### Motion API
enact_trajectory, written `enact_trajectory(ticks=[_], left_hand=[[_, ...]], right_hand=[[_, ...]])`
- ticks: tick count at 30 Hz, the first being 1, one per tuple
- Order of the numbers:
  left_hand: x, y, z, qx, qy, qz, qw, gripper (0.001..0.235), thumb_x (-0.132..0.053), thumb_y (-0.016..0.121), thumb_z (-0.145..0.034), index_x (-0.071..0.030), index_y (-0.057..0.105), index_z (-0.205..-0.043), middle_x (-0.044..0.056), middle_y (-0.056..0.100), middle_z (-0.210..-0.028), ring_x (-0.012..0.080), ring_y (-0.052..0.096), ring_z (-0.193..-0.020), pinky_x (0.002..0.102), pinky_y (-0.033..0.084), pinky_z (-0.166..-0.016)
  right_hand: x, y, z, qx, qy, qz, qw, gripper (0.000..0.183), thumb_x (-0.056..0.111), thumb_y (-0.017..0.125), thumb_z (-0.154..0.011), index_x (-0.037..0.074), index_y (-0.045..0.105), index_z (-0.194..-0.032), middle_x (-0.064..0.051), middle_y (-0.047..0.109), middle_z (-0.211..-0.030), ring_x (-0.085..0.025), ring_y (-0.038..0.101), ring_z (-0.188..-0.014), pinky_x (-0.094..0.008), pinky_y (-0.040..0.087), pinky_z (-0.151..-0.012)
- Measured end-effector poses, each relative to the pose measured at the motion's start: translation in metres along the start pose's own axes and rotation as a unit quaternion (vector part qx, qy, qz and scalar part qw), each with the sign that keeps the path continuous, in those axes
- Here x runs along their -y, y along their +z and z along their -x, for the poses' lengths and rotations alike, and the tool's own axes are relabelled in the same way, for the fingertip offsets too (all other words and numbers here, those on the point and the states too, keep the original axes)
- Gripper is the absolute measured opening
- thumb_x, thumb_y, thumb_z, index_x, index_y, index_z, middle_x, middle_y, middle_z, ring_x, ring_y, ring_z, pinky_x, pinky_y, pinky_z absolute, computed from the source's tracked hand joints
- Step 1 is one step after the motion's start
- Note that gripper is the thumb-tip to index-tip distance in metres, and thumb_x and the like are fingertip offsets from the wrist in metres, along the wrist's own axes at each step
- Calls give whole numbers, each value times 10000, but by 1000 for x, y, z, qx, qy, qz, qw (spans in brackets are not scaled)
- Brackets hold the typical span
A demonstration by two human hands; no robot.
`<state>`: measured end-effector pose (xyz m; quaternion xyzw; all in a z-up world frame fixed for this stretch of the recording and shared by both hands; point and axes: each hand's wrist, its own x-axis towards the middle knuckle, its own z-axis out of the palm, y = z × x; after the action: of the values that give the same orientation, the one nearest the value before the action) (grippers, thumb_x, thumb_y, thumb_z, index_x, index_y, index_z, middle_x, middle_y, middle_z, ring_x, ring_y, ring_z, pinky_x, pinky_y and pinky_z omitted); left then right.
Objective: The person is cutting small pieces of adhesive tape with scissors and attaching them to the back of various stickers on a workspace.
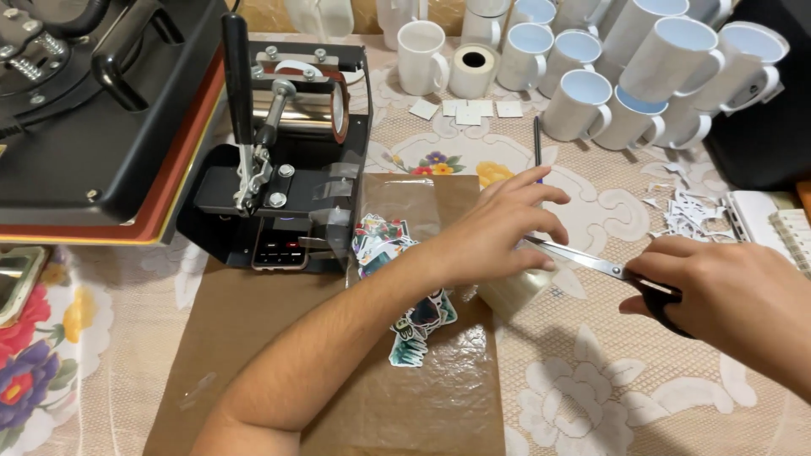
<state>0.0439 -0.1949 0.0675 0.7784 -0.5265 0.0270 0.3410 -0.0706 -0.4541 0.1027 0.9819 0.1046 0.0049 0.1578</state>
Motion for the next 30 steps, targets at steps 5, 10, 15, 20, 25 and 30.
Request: enact_trajectory(ticks=[5,10,15,20,25,30], left_hand=[[15,7,-6,-8,-10,77,997,139,-198,793,-802,-210,691,-895,23,602,-1314,347,302,-1490,538,234,-1169],[14,4,-8,-11,-25,59,998,84,-230,749,-853,-179,698,-897,17,608,-1241,324,347,-1429,542,244,-1142],[12,2,-8,-26,-37,72,996,68,-258,749,-855,-201,727,-824,-6,620,-1181,294,398,-1375,519,263,-1116],[10,3,-10,-51,-20,75,996,71,-257,763,-842,-205,724,-814,-41,593,-1082,242,460,-1245,473,315,-1074],[9,5,-13,-56,-14,61,997,88,-263,768,-837,-204,716,-800,-43,593,-1052,245,480,-1221,484,343,-1048],[13,7,-13,-67,-6,52,996,91,-268,775,-825,-211,706,-808,-51,592,-1041,242,490,-1217,471,348,-1040]], right_hand=[[10,-1,10,-58,-5,91,994,257,608,479,-925,370,576,-936,180,605,-860,-143,695,-691,-344,528,-493],[19,-9,24,-182,-36,181,966,126,295,524,-1078,243,563,-970,82,578,-908,-128,659,-735,-286,457,-530],[1,6,28,-216,-21,-157,963,348,378,781,-778,83,697,-942,-38,661,-911,-226,668,-744,-358,550,-672],[12,-1,12,194,170,-9,966,500,910,668,-574,534,676,-903,320,692,-809,59,717,-786,-210,524,-703],[17,-11,-9,186,143,-97,967,473,784,831,-572,373,707,-771,218,744,-773,-103,690,-715,-234,500,-717],[26,-26,-18,206,166,-130,955,472,737,892,-569,332,732,-751,139,757,-652,-96,660,-637,-184,482,-724]])
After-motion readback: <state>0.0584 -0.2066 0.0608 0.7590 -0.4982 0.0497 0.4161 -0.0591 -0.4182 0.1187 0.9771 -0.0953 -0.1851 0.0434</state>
